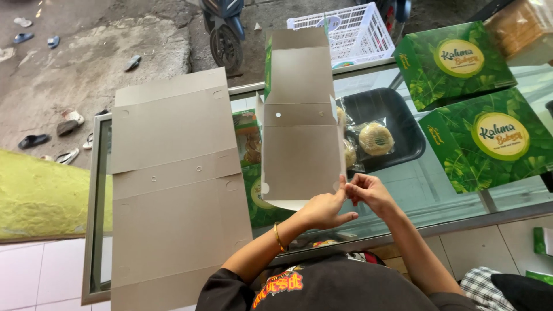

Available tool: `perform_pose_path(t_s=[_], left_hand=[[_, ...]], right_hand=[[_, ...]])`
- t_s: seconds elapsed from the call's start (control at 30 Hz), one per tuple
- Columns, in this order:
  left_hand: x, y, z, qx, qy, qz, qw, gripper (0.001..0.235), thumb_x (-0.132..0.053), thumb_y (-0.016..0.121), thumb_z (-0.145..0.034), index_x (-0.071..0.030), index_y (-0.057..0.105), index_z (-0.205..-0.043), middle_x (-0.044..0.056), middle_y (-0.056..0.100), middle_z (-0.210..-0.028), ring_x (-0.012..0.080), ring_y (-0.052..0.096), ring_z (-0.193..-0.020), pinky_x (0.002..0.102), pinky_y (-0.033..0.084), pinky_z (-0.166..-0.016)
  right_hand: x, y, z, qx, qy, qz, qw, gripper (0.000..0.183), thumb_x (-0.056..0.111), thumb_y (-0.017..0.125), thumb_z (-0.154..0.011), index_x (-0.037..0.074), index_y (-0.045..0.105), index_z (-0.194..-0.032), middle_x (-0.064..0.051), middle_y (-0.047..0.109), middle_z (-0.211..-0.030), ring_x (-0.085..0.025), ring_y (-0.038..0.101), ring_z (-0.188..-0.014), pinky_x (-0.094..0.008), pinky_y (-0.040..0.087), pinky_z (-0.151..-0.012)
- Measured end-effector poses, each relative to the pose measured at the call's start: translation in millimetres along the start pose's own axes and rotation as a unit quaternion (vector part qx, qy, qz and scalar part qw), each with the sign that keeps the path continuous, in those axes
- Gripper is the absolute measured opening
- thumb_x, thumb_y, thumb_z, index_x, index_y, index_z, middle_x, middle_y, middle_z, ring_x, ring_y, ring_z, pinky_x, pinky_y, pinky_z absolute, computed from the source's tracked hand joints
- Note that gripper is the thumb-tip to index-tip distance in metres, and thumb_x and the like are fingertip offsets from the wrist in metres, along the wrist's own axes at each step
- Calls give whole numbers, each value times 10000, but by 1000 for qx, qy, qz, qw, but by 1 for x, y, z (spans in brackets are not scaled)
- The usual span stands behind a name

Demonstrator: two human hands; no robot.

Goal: Assemble a cardboard bakery box on a glass display counter.

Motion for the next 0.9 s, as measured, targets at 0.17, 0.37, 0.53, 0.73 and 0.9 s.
perform_pose_path(t_s=[0.17, 0.37, 0.53, 0.73, 0.9], left_hand=[[10, 26, 1, -44, -78, -90, 992, 1092, -568, 570, -959, 239, 113, -1537, 283, 718, -1071, 380, 705, -1016, 569, 383, -1129], [-36, -16, 8, -185, -114, -156, 964, 714, -627, 609, -927, 67, 723, -1047, 199, 741, -870, 332, 739, -714, 633, 379, -1089], [-23, -15, -20, -252, -164, -177, 937, 425, -457, 745, -885, -64, 759, -722, 136, 726, -706, 288, 715, -644, 474, 513, -887], [12, 4, -44, -258, -237, -224, 910, 148, -129, 726, -883, -96, 757, -743, 120, 735, -704, 232, 711, -599, 402, 541, -779], [-9, -16, -32, -274, -249, -206, 906, 141, -164, 772, -830, -67, 742, -731, 135, 720, -718, 267, 691, -661, 451, 507, -868]], right_hand=[[7, 23, 6, -25, -3, 19, 999, 186, 183, 738, -929, 12, 677, -889, -37, 669, -741, -107, 624, -630, -267, 537, -579], [6, 21, 16, -27, -47, 37, 998, 203, 189, 747, -944, -1, 688, -904, -52, 682, -770, -108, 615, -655, -264, 522, -596], [-20, 7, 14, 56, -5, 25, 998, 247, 264, 583, -1012, 46, 697, -1032, -40, 702, -802, -109, 648, -684, -271, 558, -640], [-1, -9, 31, 88, 29, 82, 992, 241, 242, 587, -1023, 36, 704, -1064, -41, 721, -859, -106, 659, -733, -276, 565, -669], [3, -28, 30, 94, 30, 87, 991, 233, 239, 603, -1007, 42, 702, -1082, -38, 721, -880, -100, 666, -752, -274, 570, -686]])
Point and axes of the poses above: each hand's wrist, its own z-axis away from the middle knuckle, its own y-axis out of the palm, x = y × z, the point moved 5 cm from there along -z, towards the middle knuckle
